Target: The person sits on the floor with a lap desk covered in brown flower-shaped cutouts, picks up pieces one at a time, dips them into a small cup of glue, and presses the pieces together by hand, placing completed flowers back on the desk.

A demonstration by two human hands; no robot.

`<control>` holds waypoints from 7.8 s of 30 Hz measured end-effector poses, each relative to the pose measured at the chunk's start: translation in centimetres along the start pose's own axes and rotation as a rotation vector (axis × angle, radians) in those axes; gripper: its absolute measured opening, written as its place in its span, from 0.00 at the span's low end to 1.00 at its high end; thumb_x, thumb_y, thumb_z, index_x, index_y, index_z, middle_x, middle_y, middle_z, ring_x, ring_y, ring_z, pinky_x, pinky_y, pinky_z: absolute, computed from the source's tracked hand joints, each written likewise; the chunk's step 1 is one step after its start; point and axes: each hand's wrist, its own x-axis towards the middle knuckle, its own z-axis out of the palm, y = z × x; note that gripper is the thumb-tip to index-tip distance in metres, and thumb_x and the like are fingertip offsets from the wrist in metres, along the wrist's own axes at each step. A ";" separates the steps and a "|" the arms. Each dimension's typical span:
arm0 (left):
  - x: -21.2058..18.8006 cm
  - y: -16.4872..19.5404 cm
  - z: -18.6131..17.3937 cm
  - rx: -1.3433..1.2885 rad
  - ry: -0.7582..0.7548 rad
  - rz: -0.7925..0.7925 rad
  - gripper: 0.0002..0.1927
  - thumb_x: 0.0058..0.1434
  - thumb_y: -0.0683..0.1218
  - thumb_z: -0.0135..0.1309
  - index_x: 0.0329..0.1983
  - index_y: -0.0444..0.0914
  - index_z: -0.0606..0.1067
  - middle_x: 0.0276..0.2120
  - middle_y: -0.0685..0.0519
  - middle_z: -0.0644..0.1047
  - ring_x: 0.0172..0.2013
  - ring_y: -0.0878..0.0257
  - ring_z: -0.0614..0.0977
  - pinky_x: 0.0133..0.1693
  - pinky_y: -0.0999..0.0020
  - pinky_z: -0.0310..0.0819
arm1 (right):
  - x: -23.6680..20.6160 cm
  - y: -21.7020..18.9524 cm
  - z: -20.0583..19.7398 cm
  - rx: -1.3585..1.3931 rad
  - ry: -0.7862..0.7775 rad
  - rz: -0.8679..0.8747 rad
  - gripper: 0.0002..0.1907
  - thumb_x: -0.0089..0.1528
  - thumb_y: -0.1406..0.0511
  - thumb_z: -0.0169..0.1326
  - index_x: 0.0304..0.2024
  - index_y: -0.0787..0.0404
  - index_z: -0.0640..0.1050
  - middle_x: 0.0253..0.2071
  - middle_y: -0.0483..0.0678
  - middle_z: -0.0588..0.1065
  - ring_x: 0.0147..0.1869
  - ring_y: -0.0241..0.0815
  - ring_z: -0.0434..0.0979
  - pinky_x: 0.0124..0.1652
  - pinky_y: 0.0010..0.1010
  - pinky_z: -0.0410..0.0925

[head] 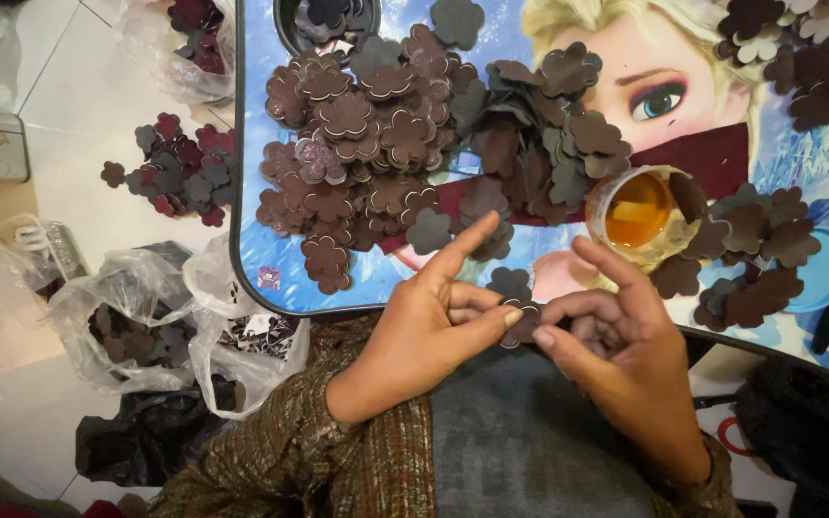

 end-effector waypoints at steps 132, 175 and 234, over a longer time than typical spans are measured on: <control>4.1 1.4 -1.1 1.146 0.206 0.968 0.24 0.58 0.40 0.64 0.59 0.33 0.76 0.45 0.50 0.78 0.46 0.53 0.78 0.48 0.60 0.75 | 10.8 -5.9 -10.3 -1.041 0.486 -0.640 0.35 0.64 0.73 0.63 0.73 0.63 0.68 0.52 0.55 0.80 0.55 0.54 0.78 0.53 0.41 0.71; 4.1 0.5 -1.6 1.091 0.341 1.060 0.20 0.58 0.40 0.68 0.54 0.37 0.79 0.39 0.54 0.78 0.41 0.57 0.79 0.40 0.65 0.75 | 12.5 -7.0 -11.1 -1.162 0.550 -0.778 0.32 0.68 0.72 0.65 0.73 0.57 0.69 0.46 0.47 0.82 0.50 0.46 0.79 0.54 0.35 0.71; 2.5 -0.2 2.2 -0.103 -0.026 0.113 0.37 0.68 0.39 0.53 0.79 0.37 0.55 0.38 0.51 0.82 0.37 0.71 0.81 0.43 0.73 0.79 | -1.0 -0.2 -0.7 -1.122 0.552 -0.813 0.18 0.63 0.77 0.63 0.53 0.57 0.84 0.61 0.53 0.72 0.67 0.52 0.70 0.62 0.37 0.68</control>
